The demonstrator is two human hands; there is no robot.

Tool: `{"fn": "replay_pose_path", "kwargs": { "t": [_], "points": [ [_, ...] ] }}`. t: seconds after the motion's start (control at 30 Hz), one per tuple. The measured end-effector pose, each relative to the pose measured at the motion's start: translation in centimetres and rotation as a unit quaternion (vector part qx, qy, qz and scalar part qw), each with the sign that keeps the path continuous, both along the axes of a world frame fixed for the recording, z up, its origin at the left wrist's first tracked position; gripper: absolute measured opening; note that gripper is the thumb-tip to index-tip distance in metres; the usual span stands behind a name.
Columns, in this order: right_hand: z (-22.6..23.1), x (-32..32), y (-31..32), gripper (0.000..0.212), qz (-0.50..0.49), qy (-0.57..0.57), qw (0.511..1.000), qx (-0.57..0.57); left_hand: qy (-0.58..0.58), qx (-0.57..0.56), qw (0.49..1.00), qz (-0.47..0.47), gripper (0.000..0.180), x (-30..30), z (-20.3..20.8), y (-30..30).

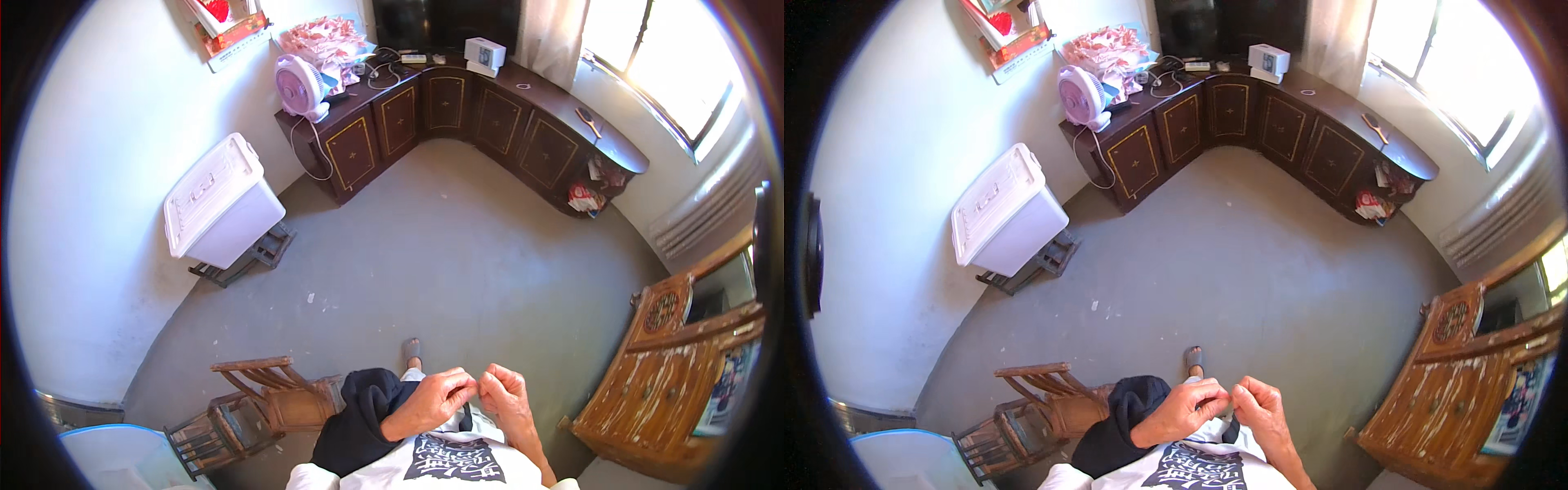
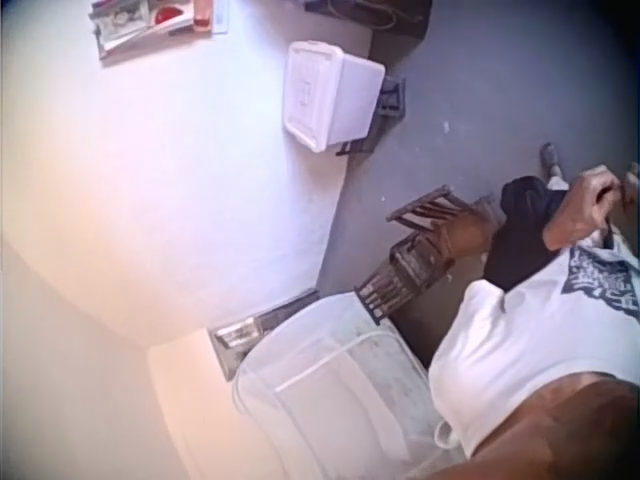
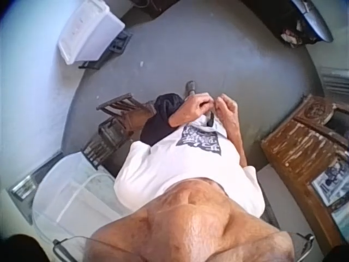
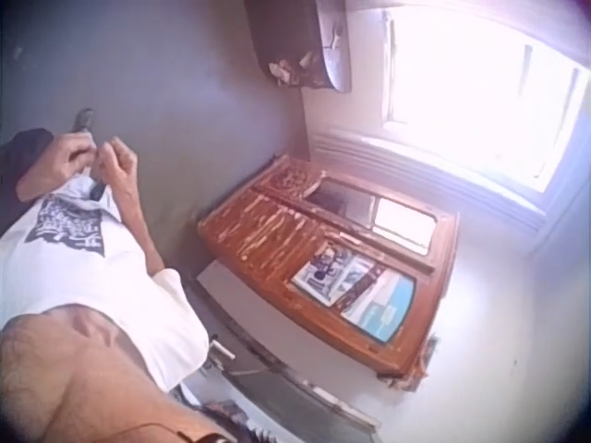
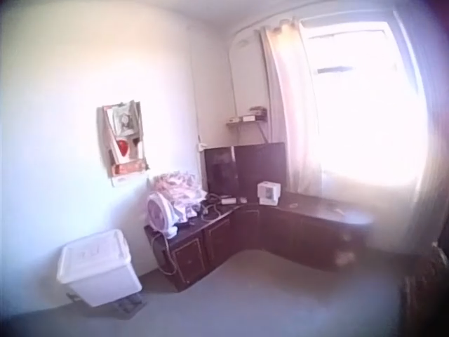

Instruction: Preparing a needle and thread and then threading or repairing a pink beaded bracelet.

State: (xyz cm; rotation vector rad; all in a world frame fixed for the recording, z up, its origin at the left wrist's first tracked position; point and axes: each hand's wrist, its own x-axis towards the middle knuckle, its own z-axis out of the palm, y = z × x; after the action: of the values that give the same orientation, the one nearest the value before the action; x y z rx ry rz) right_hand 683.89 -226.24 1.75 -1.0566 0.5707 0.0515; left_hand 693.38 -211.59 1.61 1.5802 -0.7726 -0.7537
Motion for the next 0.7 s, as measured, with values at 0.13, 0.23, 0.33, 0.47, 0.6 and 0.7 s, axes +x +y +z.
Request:
{"fn": "replay_pose_path", "kwargs": {
  "t": [0.13, 0.23, 0.33, 0.47, 0.6, 0.7],
  "points": [
    [1.3, 8.0, -1.3, 0.027, 0.018, -0.001, 0.999, -0.028, 0.113, 0.001, 0.992, -0.050, 0.018, 7.7, 0.7, -0.6],
    [1.1, 12.8, -1.9, 0.028, 0.036, 0.002, 0.999, 0.013, 0.264, -0.015, 0.963, -0.053, 0.019, 12.3, 1.2, -0.7],
    [1.4, 18.0, -3.2, 0.028, 0.061, 0.006, 0.998, 0.012, 0.378, -0.074, 0.923, 0.008, 0.016, 15.9, 1.6, -1.7],
    [0.3, 23.5, -5.6, 0.027, 0.107, -0.003, 0.994, 0.013, 0.383, -0.130, 0.903, 0.142, 0.012, 20.4, 0.2, -4.3],
    [-0.7, 28.5, -9.3, 0.026, 0.113, -0.051, 0.983, -0.136, 0.003, -0.080, 0.968, 0.239, 0.016, 25.6, 0.1, -7.7],
    [-0.6, 32.2, -12.5, 0.025, 0.111, -0.058, 0.964, -0.234, -0.062, 0.014, 0.973, 0.221, 0.019, 28.7, 1.3, -11.9]
  ]
}}
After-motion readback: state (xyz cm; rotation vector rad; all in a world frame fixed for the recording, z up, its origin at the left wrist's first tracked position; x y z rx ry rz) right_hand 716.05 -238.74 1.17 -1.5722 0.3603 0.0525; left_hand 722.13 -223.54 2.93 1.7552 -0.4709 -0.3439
